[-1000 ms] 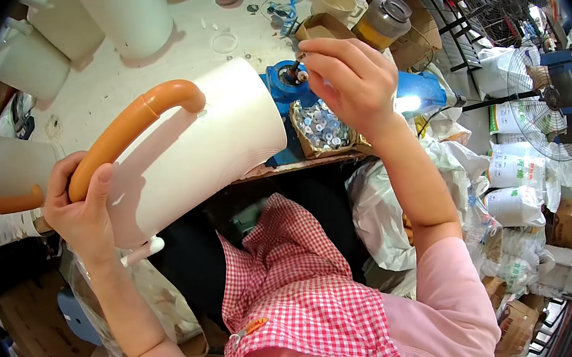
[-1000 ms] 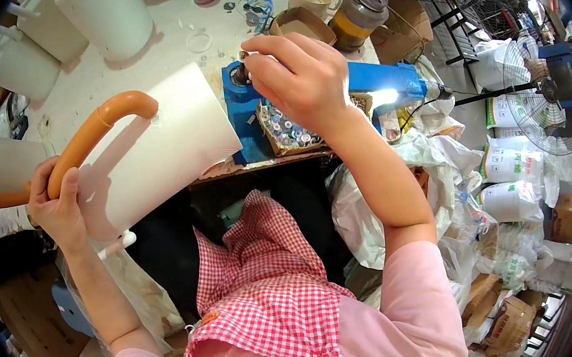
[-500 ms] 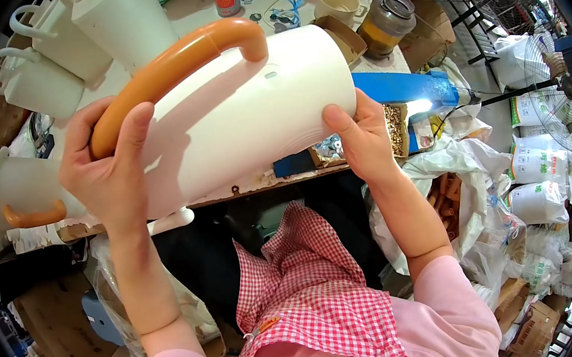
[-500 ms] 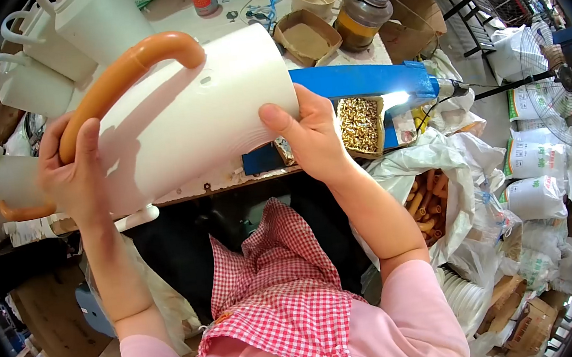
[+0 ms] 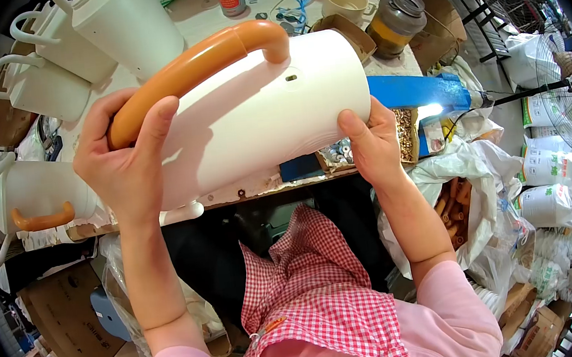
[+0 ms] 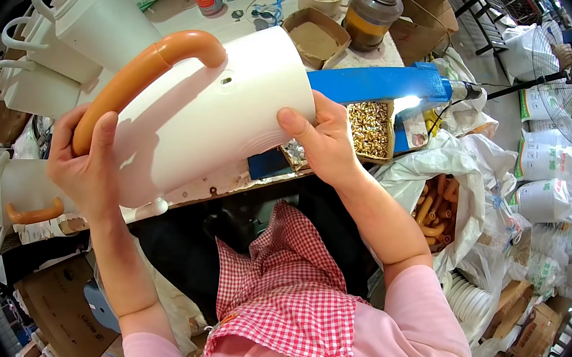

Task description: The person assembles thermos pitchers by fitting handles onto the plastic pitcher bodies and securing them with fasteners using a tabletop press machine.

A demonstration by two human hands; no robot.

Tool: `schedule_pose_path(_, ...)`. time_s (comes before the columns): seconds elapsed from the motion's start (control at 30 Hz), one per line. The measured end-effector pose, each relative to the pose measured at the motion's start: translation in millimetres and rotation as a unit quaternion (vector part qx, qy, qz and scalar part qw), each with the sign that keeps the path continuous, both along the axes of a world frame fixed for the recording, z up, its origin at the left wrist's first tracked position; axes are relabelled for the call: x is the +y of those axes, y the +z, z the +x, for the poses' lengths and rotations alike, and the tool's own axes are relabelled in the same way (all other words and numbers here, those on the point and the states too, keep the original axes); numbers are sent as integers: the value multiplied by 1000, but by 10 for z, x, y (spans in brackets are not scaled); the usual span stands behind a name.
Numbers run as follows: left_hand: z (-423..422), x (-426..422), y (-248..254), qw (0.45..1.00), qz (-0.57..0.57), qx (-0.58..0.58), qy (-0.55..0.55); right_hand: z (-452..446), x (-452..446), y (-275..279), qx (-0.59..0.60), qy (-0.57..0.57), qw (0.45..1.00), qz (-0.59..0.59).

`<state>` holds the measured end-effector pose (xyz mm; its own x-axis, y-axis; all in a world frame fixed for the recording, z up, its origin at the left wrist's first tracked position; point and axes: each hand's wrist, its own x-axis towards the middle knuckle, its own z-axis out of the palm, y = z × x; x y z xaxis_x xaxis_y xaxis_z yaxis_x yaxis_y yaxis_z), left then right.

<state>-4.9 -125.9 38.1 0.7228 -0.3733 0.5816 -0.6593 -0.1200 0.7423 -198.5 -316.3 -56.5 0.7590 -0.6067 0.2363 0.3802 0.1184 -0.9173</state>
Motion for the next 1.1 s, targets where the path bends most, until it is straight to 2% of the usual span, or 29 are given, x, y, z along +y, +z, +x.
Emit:
schedule_pose_path(0.27,77,-69,17,997,64,36,-28,-37,35,38,53,-8,998,37)
schedule_pose_path(0.33,16,-117,219,969,238,-69,-5,2,57,2,54,-14,998,36)
schedule_pose_path(0.37,-35,-196,301,967,243,-71,-4,-6,58,17,52,-13,998,41)
schedule_pose_path(0.43,-126,-464,404,882,418,-220,9,-46,21,92,96,8,995,39)
schedule_pose_path(0.47,-122,-575,427,878,421,-227,11,-24,29,100,85,-11,996,8)
schedule_pose_path(0.53,-99,-804,464,868,423,-236,-113,-16,2,107,81,1,997,17)
schedule_pose_path(0.57,-67,-884,464,863,428,-243,-117,-38,-14,116,85,14,996,22)
schedule_pose_path(0.63,-10,-981,503,885,396,-97,-227,-60,-33,180,88,36,993,64)
schedule_pose_path(0.77,-188,-906,681,875,436,-34,-207,-48,-51,112,83,43,991,92)
schedule_pose_path(0.83,-233,-895,686,878,418,0,-231,-61,-98,154,98,57,993,46)
schedule_pose_path(1.1,-269,-911,654,855,468,-50,-215,-50,-101,156,86,48,994,58)
